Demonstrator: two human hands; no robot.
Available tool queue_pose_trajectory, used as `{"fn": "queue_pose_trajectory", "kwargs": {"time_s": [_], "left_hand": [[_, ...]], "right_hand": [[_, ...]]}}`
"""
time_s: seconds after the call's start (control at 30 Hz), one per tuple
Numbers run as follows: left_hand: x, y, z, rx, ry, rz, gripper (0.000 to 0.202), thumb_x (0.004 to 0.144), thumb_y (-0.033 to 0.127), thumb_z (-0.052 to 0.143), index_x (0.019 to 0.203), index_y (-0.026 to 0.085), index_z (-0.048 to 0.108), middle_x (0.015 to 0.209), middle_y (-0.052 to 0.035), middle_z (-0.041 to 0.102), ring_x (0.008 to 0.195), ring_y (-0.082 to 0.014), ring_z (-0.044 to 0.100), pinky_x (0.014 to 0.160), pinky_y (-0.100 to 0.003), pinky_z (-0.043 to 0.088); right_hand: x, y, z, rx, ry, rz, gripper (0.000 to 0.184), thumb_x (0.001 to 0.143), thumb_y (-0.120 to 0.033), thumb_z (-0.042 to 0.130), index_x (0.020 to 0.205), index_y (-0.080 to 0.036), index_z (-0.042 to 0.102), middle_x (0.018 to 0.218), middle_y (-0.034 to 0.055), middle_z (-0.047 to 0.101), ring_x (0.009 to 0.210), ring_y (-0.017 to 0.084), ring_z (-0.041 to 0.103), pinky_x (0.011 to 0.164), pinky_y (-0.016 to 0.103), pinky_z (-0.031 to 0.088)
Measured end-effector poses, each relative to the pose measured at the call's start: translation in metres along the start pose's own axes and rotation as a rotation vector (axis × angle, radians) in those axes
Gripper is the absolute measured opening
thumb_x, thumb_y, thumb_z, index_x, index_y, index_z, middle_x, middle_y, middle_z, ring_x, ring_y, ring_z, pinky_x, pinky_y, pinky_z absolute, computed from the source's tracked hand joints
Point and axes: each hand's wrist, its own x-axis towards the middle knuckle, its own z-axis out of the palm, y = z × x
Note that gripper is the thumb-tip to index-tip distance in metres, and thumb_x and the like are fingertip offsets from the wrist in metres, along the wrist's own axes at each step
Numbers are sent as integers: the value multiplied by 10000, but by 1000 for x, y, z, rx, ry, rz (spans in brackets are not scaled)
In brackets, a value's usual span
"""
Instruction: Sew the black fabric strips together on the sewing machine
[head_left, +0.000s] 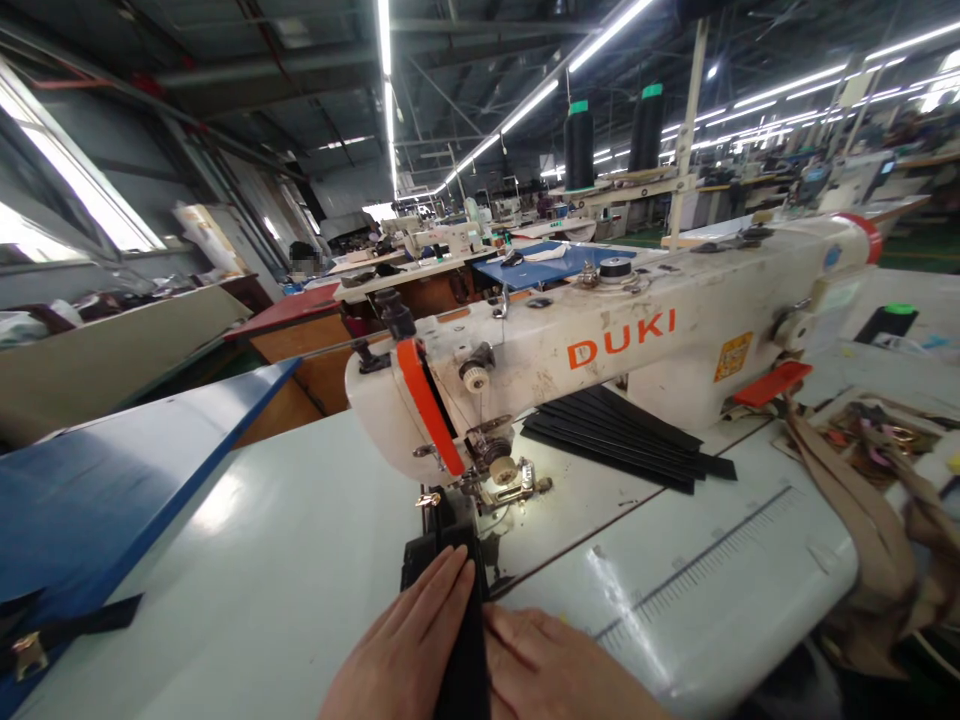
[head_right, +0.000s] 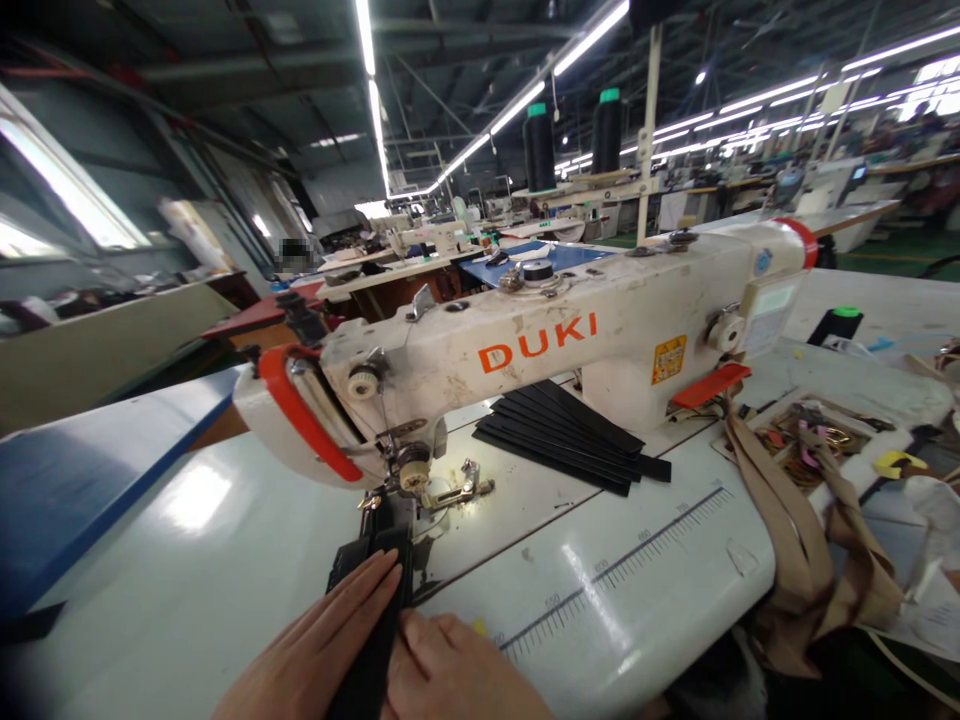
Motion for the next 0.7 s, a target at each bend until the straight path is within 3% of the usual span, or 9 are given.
{"fn": "queue_pose_trajectory", "kwargs": {"time_s": [0.17, 0.47, 0.7], "left_hand": [[0, 0, 1, -29, -4, -20, 759, 846, 89, 378, 1531, 201, 72, 1303, -75, 611, 1102, -181, 641, 943, -237, 491], [1, 2, -1, -65, -19, -46, 755, 845, 62, 385, 1529, 217, 106, 1330, -69, 590, 1134, -184, 621, 968, -260, 480], [0, 5, -4, -102, -18, -81, 741, 811, 40, 413, 1505, 213, 223, 1345, -71, 578, 1166, -190, 599, 983, -266, 470]], "right_hand": [[1, 0, -2, 21, -35, 24, 326, 908, -207, 490, 1132, -15, 627, 1077, 184, 681, 826, 224, 632, 753, 286, 552], [2, -3, -5, 9, 107, 33, 306, 916, -217, 475, 1050, -17, 664, 1017, 158, 702, 774, 209, 636, 727, 253, 550], [-2, -3, -1, 20, -22, 51, 339, 905, -220, 510, 1142, -5, 620, 1096, 183, 676, 877, 228, 636, 794, 277, 545]]}}
